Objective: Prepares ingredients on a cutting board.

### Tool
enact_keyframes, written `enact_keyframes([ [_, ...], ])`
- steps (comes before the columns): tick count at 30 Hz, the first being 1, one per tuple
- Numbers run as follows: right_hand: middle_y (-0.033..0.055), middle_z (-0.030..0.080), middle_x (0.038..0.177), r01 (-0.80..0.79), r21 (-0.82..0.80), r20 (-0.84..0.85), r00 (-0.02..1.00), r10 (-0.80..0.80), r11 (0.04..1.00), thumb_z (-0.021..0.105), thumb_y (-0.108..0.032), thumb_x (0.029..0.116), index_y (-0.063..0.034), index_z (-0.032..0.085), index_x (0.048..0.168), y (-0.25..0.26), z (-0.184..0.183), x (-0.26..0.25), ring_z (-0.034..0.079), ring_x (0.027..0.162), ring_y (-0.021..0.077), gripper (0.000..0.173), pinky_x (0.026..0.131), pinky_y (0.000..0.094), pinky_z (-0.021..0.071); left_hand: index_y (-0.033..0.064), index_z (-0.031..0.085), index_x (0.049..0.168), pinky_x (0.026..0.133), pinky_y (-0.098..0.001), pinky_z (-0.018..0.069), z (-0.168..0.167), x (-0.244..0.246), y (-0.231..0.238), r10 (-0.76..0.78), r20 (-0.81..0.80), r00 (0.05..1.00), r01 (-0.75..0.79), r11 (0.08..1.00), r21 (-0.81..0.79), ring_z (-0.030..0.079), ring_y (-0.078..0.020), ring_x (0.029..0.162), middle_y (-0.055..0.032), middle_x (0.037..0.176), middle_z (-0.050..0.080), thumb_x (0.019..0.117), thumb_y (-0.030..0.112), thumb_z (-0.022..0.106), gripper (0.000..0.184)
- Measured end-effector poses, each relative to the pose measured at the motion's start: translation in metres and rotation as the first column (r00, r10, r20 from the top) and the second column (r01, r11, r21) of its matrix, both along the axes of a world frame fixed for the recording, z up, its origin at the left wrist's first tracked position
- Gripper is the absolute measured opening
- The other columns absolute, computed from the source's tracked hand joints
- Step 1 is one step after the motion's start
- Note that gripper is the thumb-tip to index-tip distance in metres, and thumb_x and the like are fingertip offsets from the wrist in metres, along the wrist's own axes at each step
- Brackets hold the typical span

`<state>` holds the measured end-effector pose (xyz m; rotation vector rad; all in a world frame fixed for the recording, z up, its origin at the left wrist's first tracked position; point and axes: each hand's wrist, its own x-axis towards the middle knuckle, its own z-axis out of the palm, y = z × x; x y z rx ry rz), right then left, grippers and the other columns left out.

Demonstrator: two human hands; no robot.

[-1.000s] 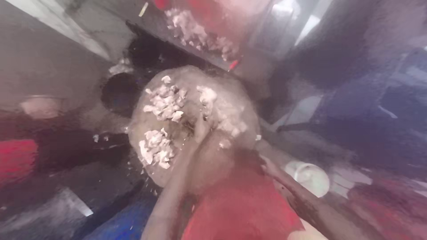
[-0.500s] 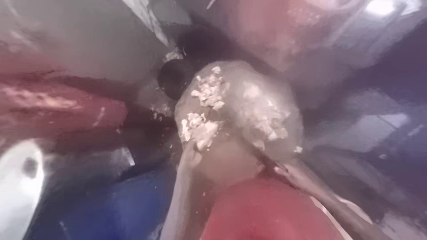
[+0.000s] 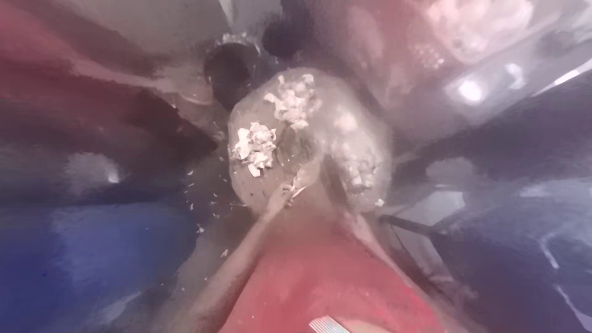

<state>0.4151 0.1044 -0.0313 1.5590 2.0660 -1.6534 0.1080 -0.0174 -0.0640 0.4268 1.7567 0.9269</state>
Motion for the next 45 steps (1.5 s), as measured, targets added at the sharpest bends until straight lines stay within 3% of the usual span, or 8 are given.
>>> enact_keyframes([
  [8, 0.0080, 0.063, 0.096, -0.168, 0.084, -0.321, 0.928, 0.186, 0.982, 0.034, -0.033, 0.1096, 0.0003, 0.049, 0.143, -0.019, 0.084, -0.079, 0.061, 0.079, 0.0149, 0.050, 0.075, 0.0343, 0.0562, 0.0090, 0.067, 0.125, 0.093, -0.0481, 0.0563, -0.006, -0.006, -0.021, -0.215, -0.415, 0.884, 0.160, 0.973, -0.164, 0.070, -0.0234, 0.099, -0.0116, 0.112, 0.072, 0.0994, 0.033, 0.064, 0.035],
  [13, 0.0179, 0.067, 0.126, -0.422, -0.005, 0.096, 0.902, 0.420, 0.907, 0.032, -0.053, 0.1091, -0.0102, 0.053, 0.144, -0.024, 0.037, -0.107, 0.066, 0.115, 0.0302, 0.059, 0.101, 0.0542, 0.0517, 0.0040, 0.067, 0.124, 0.097, -0.0516, 0.0537, -0.007, 0.002, -0.014, -0.261, -0.466, 0.846, 0.187, 0.962, -0.200, 0.069, -0.0308, 0.107, -0.0179, 0.113, 0.071, 0.0997, 0.028, 0.062, 0.034],
  [18, 0.0171, 0.070, 0.110, -0.372, 0.015, 0.066, 0.927, 0.370, 0.928, 0.039, -0.047, 0.1089, -0.0036, 0.059, 0.136, -0.028, 0.039, -0.068, 0.069, 0.098, 0.0263, 0.054, 0.092, 0.0481, 0.0561, 0.0068, 0.070, 0.114, 0.092, -0.0415, 0.0567, 0.005, -0.027, -0.065, -0.169, -0.349, 0.922, 0.178, 0.984, -0.005, 0.069, -0.0187, 0.099, -0.0097, 0.110, 0.071, 0.0985, 0.035, 0.066, 0.032],
  [24, 0.0153, 0.069, 0.122, -0.203, 0.219, 0.148, 0.974, 0.173, 0.954, 0.045, -0.049, 0.1058, -0.0077, 0.059, 0.137, -0.020, 0.008, 0.021, 0.068, 0.110, 0.0249, 0.054, 0.100, 0.0479, 0.0545, 0.0061, 0.069, 0.119, 0.095, -0.0660, 0.0490, 0.078, -0.107, -0.086, -0.595, -0.300, 0.746, 0.498, 0.797, -0.341, 0.067, -0.0397, 0.106, -0.0217, 0.113, 0.070, 0.1005, 0.038, 0.063, 0.038],
  [29, 0.0138, 0.069, 0.116, -0.053, 0.121, 0.088, 0.995, 0.042, 0.991, 0.042, -0.056, 0.1055, -0.0115, 0.052, 0.145, -0.023, -0.012, 0.038, 0.070, 0.101, 0.0232, 0.061, 0.091, 0.0488, 0.0584, 0.0188, 0.051, 0.144, 0.092, -0.0491, 0.0573, 0.129, -0.093, 0.032, -0.058, -0.504, 0.862, 0.200, 0.952, 0.232, 0.067, -0.0242, 0.112, -0.0102, 0.137, 0.061, 0.0997, 0.030, 0.068, 0.049],
  [36, 0.0175, 0.068, 0.125, 0.002, 0.087, 0.102, 0.995, -0.011, 0.996, 0.050, -0.045, 0.1065, -0.0074, 0.051, 0.146, -0.037, -0.001, 0.034, 0.068, 0.112, 0.0267, 0.055, 0.101, 0.0480, 0.0538, 0.0131, 0.059, 0.138, 0.100, -0.0564, 0.0513, 0.058, -0.045, 0.076, -0.447, -0.475, 0.758, 0.407, 0.893, -0.191, 0.065, -0.0321, 0.116, -0.0161, 0.127, 0.067, 0.0996, 0.037, 0.062, 0.046],
  [40, 0.0172, 0.068, 0.128, 0.052, 0.039, 0.069, 0.996, -0.055, 0.998, 0.051, -0.040, 0.1073, -0.0069, 0.048, 0.149, -0.039, 0.011, 0.030, 0.068, 0.116, 0.0262, 0.053, 0.104, 0.0464, 0.0533, 0.0093, 0.050, 0.145, 0.108, -0.0481, 0.0489, -0.001, 0.008, 0.066, -0.348, -0.541, 0.766, 0.399, 0.916, -0.024, 0.058, -0.0306, 0.128, -0.0195, 0.142, 0.056, 0.0954, 0.034, 0.070, 0.059],
  [45, 0.0140, 0.071, 0.114, -0.013, 0.067, 0.023, 1.000, 0.011, 0.998, 0.044, -0.051, 0.1067, -0.0062, 0.057, 0.138, -0.010, 0.026, 0.005, 0.070, 0.103, 0.0235, 0.056, 0.095, 0.0477, 0.0565, 0.0080, 0.051, 0.140, 0.096, -0.0464, 0.0565, 0.019, 0.015, 0.066, -0.285, -0.423, 0.860, 0.316, 0.949, 0.005, 0.068, -0.0263, 0.109, -0.0176, 0.124, 0.066, 0.0995, 0.029, 0.064, 0.047],
])
